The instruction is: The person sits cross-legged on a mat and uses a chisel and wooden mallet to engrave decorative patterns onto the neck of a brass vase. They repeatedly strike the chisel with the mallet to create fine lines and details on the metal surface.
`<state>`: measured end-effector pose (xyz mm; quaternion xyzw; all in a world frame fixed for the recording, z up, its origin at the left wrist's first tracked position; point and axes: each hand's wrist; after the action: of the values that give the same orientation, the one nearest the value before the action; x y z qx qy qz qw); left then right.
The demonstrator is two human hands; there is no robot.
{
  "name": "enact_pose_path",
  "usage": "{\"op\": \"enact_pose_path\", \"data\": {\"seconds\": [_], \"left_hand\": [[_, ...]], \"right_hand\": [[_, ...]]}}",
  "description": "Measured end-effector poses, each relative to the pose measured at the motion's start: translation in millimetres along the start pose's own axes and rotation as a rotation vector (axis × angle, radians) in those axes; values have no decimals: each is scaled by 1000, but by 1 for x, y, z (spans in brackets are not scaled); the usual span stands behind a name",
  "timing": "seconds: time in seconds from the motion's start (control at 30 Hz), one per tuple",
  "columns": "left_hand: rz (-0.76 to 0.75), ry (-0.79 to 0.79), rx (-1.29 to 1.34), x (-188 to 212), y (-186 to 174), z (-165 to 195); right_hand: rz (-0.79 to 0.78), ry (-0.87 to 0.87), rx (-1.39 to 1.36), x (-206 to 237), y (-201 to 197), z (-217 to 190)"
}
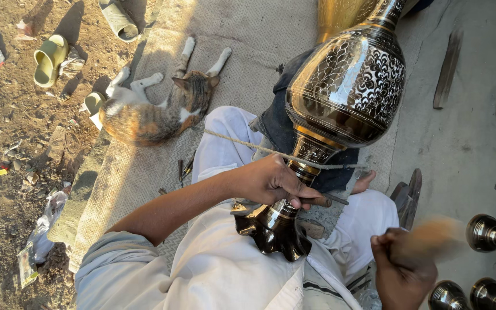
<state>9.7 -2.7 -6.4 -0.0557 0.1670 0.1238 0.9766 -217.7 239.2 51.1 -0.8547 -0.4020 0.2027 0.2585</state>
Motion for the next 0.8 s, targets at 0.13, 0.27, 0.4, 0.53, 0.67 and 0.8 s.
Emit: {"op": "enact_pose_path", "data": {"seconds": [0.13,0.27,0.4,0.53,0.67,0.8], "left_hand": [[40,39,-171,-2,7,4],[54,-16,-207,-4,9,6],[53,-14,-186,-4,11,6],[43,0,-256,-4,12,5],[35,32,-240,-2,12,6],[113,89,-283,-2,14,8]], "right_hand": [[-181,85,484,-16,3,15],[-9,140,196,-24,7,16],[-35,27,-240,-20,-2,12],[-12,42,27,-14,-8,20],[-95,12,-55,-10,-3,35],[-120,175,230,-16,6,38]]}}
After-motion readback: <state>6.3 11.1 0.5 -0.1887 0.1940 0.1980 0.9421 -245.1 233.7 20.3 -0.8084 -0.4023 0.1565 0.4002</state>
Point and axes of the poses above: each hand's wrist, its own x-axis away from the middle knuckle, its own y-axis out of the palm, z = x × y
